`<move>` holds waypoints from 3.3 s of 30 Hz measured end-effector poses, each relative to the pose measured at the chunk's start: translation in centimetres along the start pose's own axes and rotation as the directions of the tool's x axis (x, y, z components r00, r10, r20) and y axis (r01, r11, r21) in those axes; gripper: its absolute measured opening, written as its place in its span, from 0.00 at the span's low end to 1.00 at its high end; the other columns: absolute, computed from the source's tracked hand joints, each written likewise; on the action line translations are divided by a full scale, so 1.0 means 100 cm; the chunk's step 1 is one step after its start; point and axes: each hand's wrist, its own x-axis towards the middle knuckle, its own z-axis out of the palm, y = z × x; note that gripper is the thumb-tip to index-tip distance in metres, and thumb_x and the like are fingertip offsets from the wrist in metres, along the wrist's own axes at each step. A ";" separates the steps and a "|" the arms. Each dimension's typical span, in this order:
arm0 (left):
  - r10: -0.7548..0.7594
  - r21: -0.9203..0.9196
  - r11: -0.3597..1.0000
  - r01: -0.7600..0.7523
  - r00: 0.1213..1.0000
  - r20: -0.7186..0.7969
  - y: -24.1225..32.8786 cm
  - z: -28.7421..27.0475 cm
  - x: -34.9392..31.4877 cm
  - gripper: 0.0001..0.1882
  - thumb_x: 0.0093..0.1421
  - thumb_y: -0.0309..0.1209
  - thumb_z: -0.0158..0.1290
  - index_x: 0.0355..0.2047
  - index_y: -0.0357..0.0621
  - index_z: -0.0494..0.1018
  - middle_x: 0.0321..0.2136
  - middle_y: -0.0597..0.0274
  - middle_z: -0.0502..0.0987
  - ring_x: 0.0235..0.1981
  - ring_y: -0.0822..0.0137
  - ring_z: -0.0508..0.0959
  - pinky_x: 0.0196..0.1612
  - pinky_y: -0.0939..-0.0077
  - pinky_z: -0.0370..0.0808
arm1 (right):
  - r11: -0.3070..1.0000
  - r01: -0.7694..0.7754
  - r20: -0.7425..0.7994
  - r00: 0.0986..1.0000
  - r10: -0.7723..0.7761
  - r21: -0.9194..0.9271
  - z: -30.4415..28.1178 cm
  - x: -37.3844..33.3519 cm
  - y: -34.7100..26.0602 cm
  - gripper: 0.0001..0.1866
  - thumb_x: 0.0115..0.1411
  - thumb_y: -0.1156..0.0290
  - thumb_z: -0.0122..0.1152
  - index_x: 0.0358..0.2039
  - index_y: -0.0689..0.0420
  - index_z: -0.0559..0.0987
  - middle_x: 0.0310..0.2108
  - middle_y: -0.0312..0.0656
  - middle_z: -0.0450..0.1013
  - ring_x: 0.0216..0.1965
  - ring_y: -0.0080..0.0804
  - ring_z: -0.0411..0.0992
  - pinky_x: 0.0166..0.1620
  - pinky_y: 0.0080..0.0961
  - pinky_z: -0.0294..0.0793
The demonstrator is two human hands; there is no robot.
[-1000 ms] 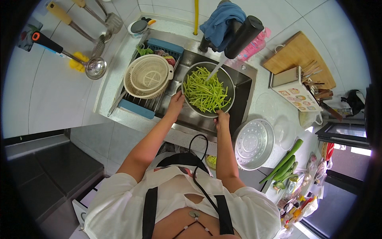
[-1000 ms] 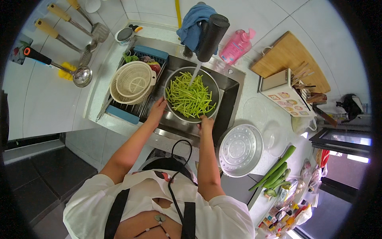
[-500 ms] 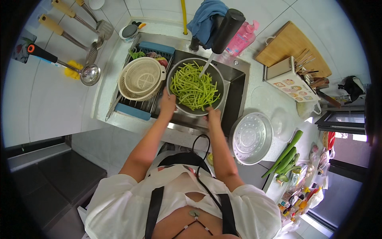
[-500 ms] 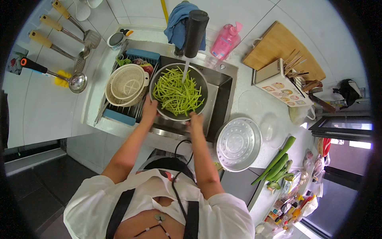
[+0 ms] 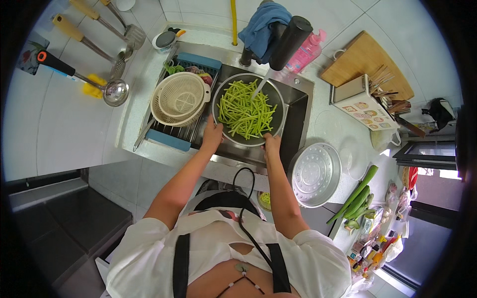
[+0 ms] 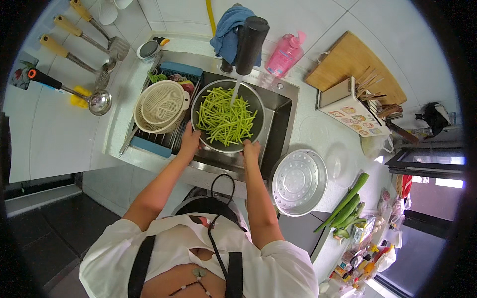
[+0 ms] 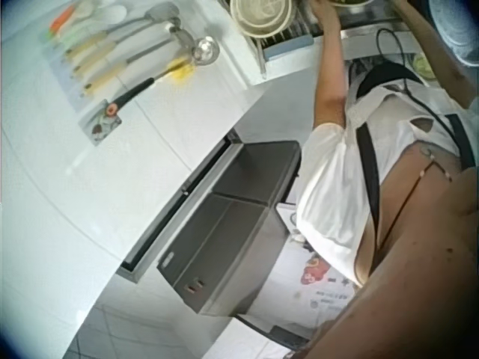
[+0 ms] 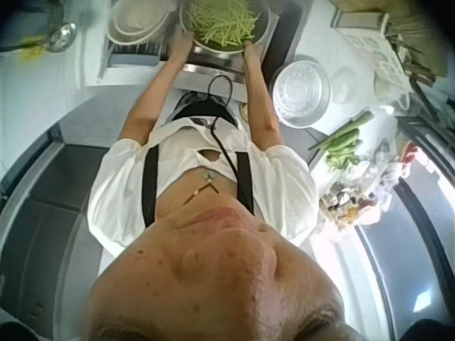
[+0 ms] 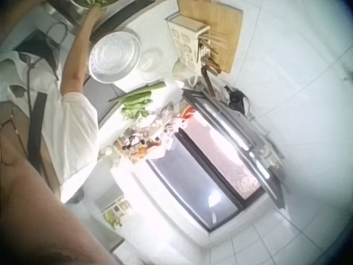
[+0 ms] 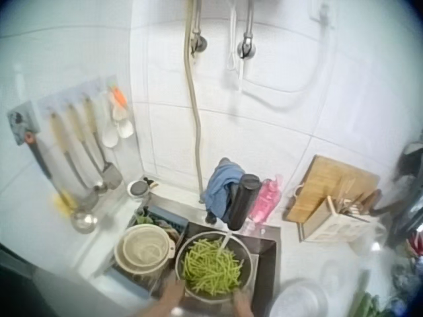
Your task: The person uses a chopstick to handle food, empties shredded vegetables from a plastic bag into a metal bowl, and washes the vegetables under a running faucet in a sink while using a strainer.
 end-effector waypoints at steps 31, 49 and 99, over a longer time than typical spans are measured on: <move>-0.089 -0.076 0.993 0.091 0.996 0.027 -0.023 -0.013 0.021 0.19 0.53 0.33 0.45 0.46 0.43 0.65 0.32 0.63 0.72 0.24 0.71 0.72 0.22 0.82 0.69 | 0.798 0.358 0.278 0.928 -0.248 -0.485 -0.047 0.047 -0.082 0.15 0.43 0.76 0.49 0.34 0.62 0.76 0.23 0.41 0.72 0.23 0.27 0.68 0.29 0.22 0.66; -0.438 -0.227 0.877 0.425 0.899 -0.008 -0.037 0.003 -0.005 0.13 0.50 0.27 0.45 0.37 0.36 0.67 0.26 0.58 0.74 0.17 0.70 0.73 0.13 0.82 0.69 | 0.956 0.194 0.116 0.978 -0.171 -0.220 -0.024 0.004 -0.010 0.23 0.50 0.62 0.53 0.46 0.57 0.67 0.34 0.37 0.70 0.30 0.22 0.65 0.29 0.19 0.64; -0.077 0.028 0.996 0.080 0.993 -0.090 -0.040 -0.006 0.032 0.11 0.52 0.24 0.40 0.37 0.36 0.65 0.19 0.58 0.70 0.10 0.70 0.68 0.09 0.78 0.64 | 0.839 0.365 0.035 0.923 -0.384 -0.403 -0.006 0.041 -0.017 0.17 0.48 0.74 0.47 0.38 0.68 0.72 0.30 0.50 0.73 0.33 0.35 0.70 0.38 0.26 0.67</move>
